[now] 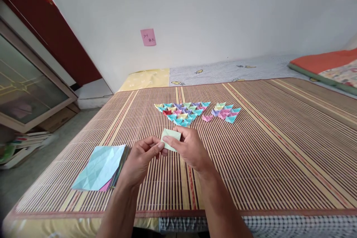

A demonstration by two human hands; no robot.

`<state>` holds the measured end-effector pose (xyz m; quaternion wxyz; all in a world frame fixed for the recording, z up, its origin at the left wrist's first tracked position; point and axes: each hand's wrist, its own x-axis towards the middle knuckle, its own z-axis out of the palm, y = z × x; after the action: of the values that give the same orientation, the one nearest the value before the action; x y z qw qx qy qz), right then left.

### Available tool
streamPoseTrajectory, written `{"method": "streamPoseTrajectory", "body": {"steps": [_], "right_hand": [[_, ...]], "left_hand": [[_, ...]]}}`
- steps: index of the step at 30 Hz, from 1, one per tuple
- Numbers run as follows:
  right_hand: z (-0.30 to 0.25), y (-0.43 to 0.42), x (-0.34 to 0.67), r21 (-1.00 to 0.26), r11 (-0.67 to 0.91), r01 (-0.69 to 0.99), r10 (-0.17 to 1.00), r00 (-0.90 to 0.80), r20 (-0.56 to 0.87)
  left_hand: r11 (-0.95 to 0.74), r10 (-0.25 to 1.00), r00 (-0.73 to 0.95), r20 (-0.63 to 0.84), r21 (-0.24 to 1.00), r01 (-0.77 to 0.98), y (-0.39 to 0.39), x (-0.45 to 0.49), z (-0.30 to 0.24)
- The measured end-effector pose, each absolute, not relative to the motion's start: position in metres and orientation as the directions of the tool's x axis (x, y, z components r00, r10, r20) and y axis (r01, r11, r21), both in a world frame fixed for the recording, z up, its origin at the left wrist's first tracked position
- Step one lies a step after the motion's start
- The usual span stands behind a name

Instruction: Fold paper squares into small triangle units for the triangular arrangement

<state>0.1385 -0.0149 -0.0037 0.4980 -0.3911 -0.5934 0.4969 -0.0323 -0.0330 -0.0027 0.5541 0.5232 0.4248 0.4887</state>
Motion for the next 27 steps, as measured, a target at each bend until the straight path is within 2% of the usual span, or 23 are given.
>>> {"method": "streamPoseTrajectory", "body": {"steps": [3, 7, 12, 14, 19, 23, 27], "right_hand": [[-0.003, -0.013, 0.136, -0.975, 0.193, -0.110, 0.954, -0.211, 0.213], [-0.005, -0.013, 0.134, -0.967, 0.250, -0.050, 0.947, -0.195, 0.255], [-0.003, -0.019, 0.134, -0.937, 0.347, 0.044, 0.934, -0.112, 0.340], [0.002, -0.021, 0.135, -0.938, 0.344, 0.038, 0.935, -0.111, 0.338], [0.024, -0.035, 0.130, -0.953, 0.284, -0.101, 0.941, -0.160, 0.298], [0.040, -0.079, 0.124, -0.959, 0.261, -0.106, 0.948, -0.160, 0.276], [0.029, -0.148, 0.121, -0.986, 0.150, -0.066, 0.942, -0.294, 0.163]], "left_hand": [[-0.060, 0.996, 0.054, 0.070, 0.983, -0.174, -0.031, -0.031, -0.004], [-0.043, 0.999, -0.035, 0.033, 0.946, -0.320, -0.029, -0.027, -0.007], [-0.023, 1.000, -0.027, 0.013, 0.913, -0.407, -0.032, -0.022, -0.002], [-0.025, 1.000, -0.017, 0.020, 0.920, -0.391, -0.036, -0.020, 0.003], [-0.041, 0.998, 0.038, 0.055, 0.953, -0.300, -0.059, -0.020, 0.026], [-0.039, 0.995, 0.088, 0.055, 0.983, -0.181, -0.101, -0.033, 0.031], [0.105, 0.965, 0.249, -0.078, 0.990, -0.096, -0.163, -0.052, 0.001]]}}
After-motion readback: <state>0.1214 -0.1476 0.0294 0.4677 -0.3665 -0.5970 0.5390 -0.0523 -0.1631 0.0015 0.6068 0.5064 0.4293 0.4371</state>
